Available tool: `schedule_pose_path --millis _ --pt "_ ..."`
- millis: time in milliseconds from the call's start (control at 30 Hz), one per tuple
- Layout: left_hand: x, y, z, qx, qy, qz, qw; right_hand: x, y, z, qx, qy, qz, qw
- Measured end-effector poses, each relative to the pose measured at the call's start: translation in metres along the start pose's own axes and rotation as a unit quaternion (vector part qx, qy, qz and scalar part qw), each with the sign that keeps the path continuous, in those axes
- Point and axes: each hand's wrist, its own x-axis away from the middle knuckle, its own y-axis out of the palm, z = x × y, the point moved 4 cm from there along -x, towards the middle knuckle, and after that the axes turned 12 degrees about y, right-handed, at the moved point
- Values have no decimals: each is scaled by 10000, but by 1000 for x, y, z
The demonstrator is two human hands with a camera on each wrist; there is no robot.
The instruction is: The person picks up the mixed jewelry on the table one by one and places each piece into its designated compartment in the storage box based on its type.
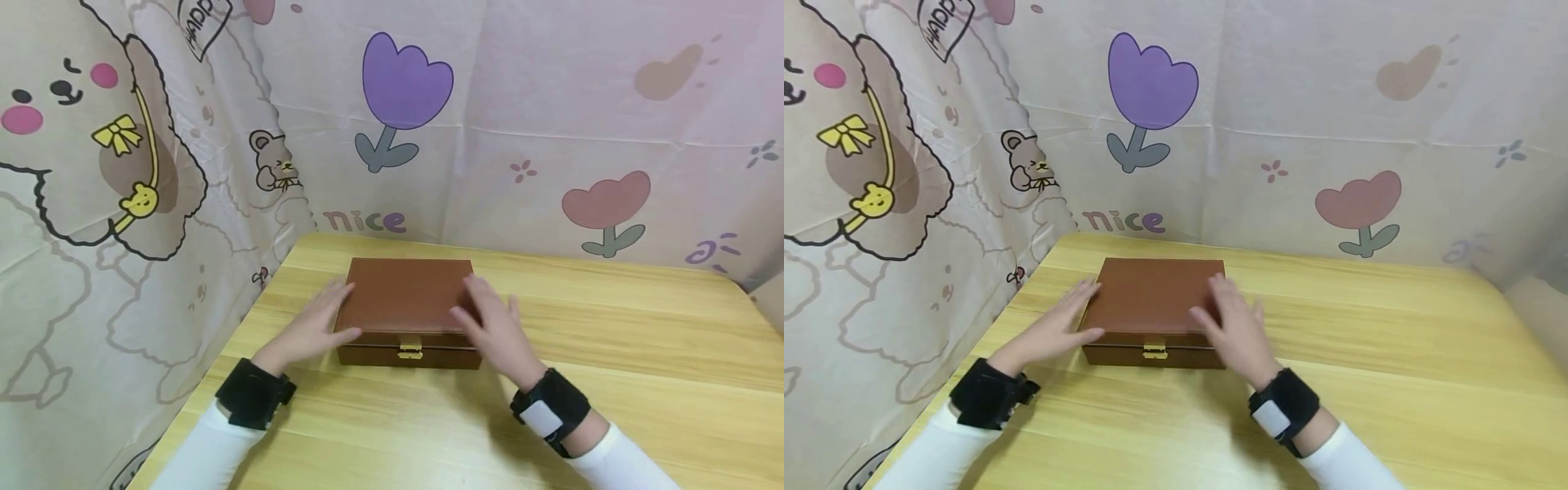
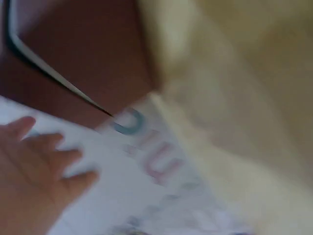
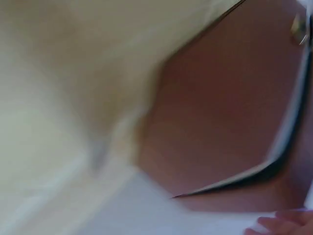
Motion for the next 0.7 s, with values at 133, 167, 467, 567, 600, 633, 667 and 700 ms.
schedule_pose_path --millis 133,167,467,567,600,633,667,700 --pt "-18 15 33 -1719 762 -108 9821 11 16 -32 1288 -1449 665 9788" --pt "-21 19 39 -1991 903 -175 9757 13 20 -35 1478 -1657 748 9722" --pt "-26 36 50 -3015 982 -105 9483 15 34 -39 1503 -1756 1150 9661" --pt "-26 38 51 -3163 1012 -68 9432 15 35 -40 1435 -1800 1341 9639" --pt "-26 38 51 -3210 1024 -58 9415 15 35 -41 1428 -1827 1390 9628" --pt "-26 38 52 -3247 1045 -35 9400 15 35 -41 1438 -1853 1422 9616" --pt "-26 38 52 -3264 1059 -9 9393 15 34 -41 1431 -1885 1454 9607" --pt "-26 38 53 -3281 1075 32 9385 15 34 -42 1418 -1912 1477 9600"
